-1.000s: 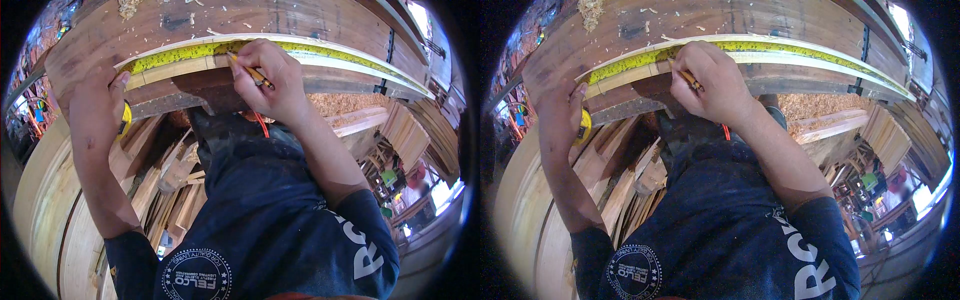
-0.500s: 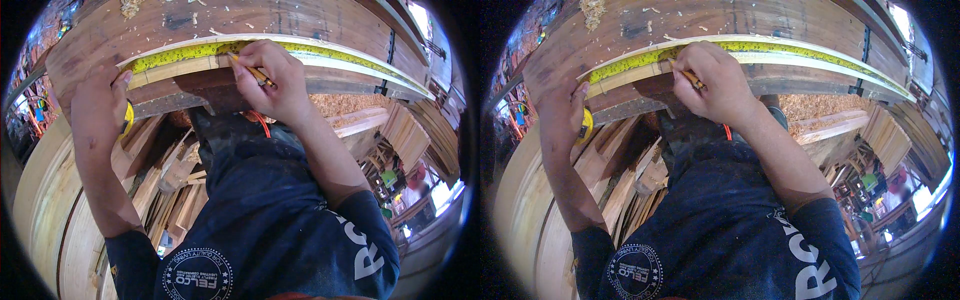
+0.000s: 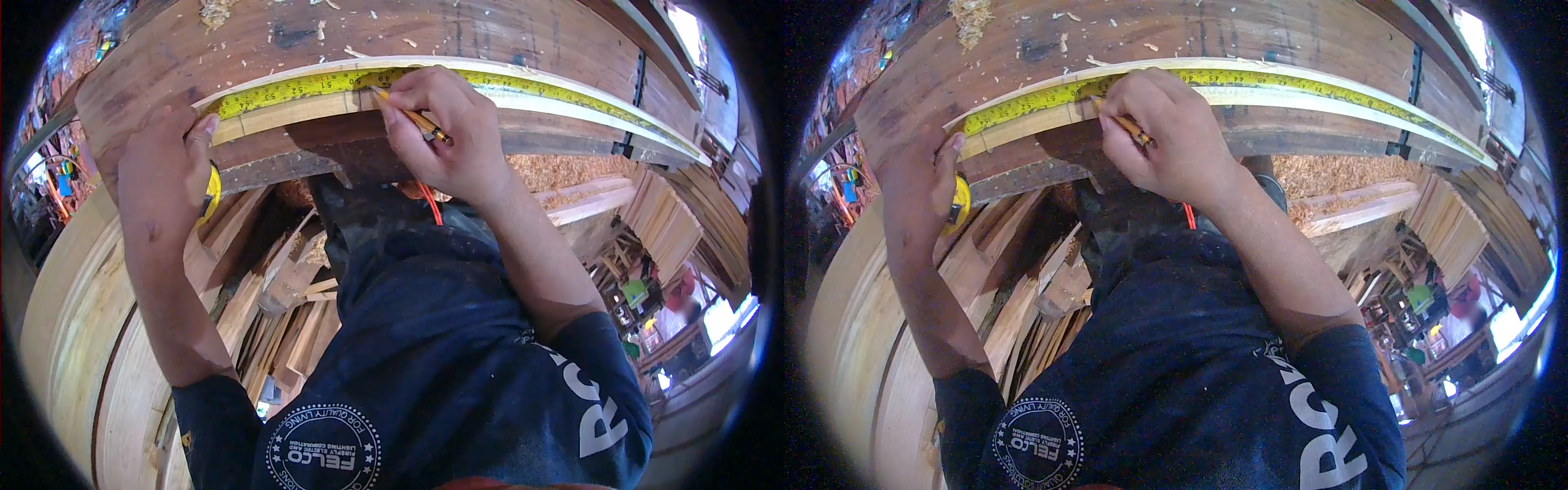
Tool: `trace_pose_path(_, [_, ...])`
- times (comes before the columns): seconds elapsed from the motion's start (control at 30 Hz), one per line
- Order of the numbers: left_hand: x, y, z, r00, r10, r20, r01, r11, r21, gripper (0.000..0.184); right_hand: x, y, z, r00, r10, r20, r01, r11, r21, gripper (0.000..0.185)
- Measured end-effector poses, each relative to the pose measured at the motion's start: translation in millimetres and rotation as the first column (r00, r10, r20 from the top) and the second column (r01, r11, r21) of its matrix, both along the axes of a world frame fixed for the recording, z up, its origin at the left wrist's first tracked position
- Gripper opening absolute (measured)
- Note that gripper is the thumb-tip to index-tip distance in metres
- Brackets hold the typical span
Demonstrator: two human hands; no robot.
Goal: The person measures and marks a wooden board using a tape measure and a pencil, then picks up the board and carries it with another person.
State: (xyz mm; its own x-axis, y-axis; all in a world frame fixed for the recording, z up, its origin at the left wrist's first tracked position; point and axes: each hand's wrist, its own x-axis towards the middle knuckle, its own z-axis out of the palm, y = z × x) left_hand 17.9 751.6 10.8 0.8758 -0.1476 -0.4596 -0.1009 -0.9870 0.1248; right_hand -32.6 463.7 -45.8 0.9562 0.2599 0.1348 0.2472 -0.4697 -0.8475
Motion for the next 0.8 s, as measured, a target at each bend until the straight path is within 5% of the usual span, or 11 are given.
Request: trace_pose_path(0.8, [-1.7, 0.8, -0.2, 0.999, -0.036, 0.04, 0.036, 0.999, 0.014, 0.027, 1.1, 3.2, 1.8, 1.0, -0.005, -0.009, 0.005, 1.0, -0.011, 0.011])
